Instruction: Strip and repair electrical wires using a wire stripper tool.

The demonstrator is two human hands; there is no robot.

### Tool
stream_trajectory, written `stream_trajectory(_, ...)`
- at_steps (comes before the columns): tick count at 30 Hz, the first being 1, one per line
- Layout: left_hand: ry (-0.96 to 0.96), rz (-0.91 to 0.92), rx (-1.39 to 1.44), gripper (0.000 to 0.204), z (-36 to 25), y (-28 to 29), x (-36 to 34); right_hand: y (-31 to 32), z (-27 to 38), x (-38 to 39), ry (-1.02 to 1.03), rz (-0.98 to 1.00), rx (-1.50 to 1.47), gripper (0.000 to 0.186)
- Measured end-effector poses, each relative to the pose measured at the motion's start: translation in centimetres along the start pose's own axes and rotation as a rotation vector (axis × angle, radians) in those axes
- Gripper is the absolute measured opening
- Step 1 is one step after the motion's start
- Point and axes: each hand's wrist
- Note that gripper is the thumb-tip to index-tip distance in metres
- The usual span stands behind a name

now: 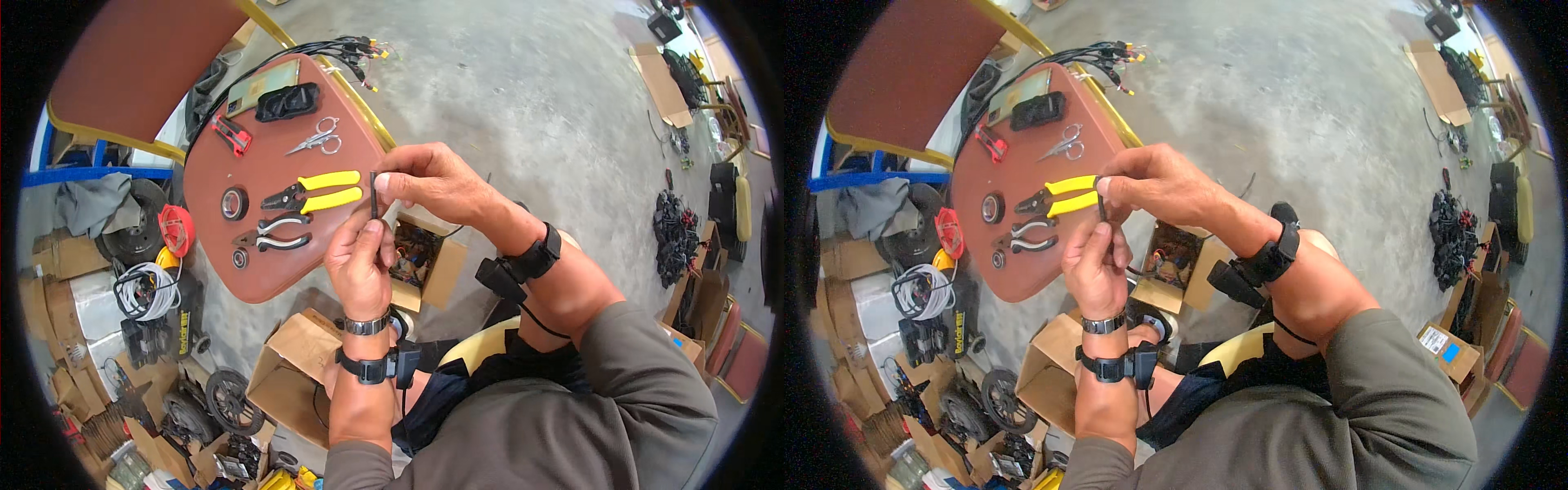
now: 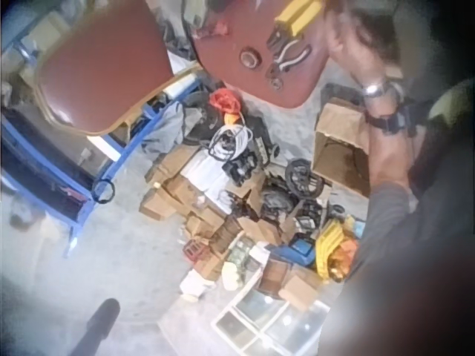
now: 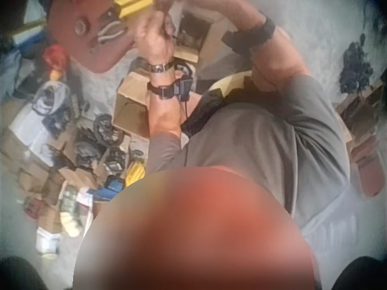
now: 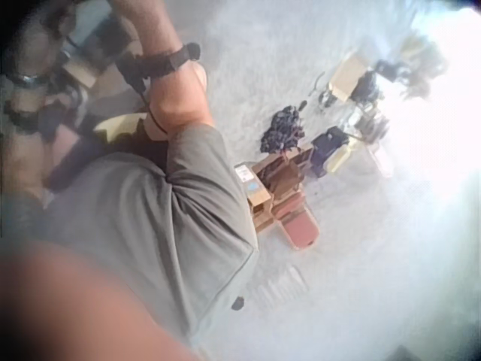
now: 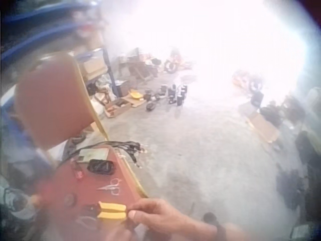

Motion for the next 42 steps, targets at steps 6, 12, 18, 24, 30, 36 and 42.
stream_trajectory(6, -0.008, 0.002, -0.098, 0.022, 1.0, -1.6, -0.5, 1.5, 0.0, 1.3, -0.011, -0.014, 0.034, 0.021)
stream_trajectory(12, 0.104, 0.136, -0.044, 0.020, 1.8, -2.2, -1.3, 3.2, 0.3, 2.9, 0.011, -0.016, 0.016, 0.021)
stream_trajectory(18, 0.064, 0.127, -0.141, 0.018, 3.0, -3.1, -2.5, 4.4, 0.8, 4.3, -0.023, -0.070, 0.023, 0.020)
stream_trajectory(24, 0.082, 0.131, -0.135, 0.017, 3.5, -4.6, -3.5, 5.6, 1.1, 5.1, -0.043, -0.120, 0.082, 0.019)
stream_trajectory(30, 0.138, 0.167, -0.072, 0.020, 3.7, -5.1, -4.1, 6.6, 1.4, 5.3, -0.091, -0.118, 0.157, 0.025)
stream_trajectory(36, 0.126, 0.153, -0.054, 0.017, 3.9, -4.9, -4.6, 6.7, 1.3, 4.9, -0.121, -0.098, 0.191, 0.027)
stream_trajectory(42, 0.199, 0.195, -0.007, 0.017, 3.8, -4.3, -4.6, 6.2, 0.9, 4.7, -0.124, -0.076, 0.197, 0.026)
Point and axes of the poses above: each hand's wrist, its own x-axis away from the middle knuckle, its own y-axis out of the back of the hand, z = x × y, and after that the axes turned 13 degrees about z, right-handed
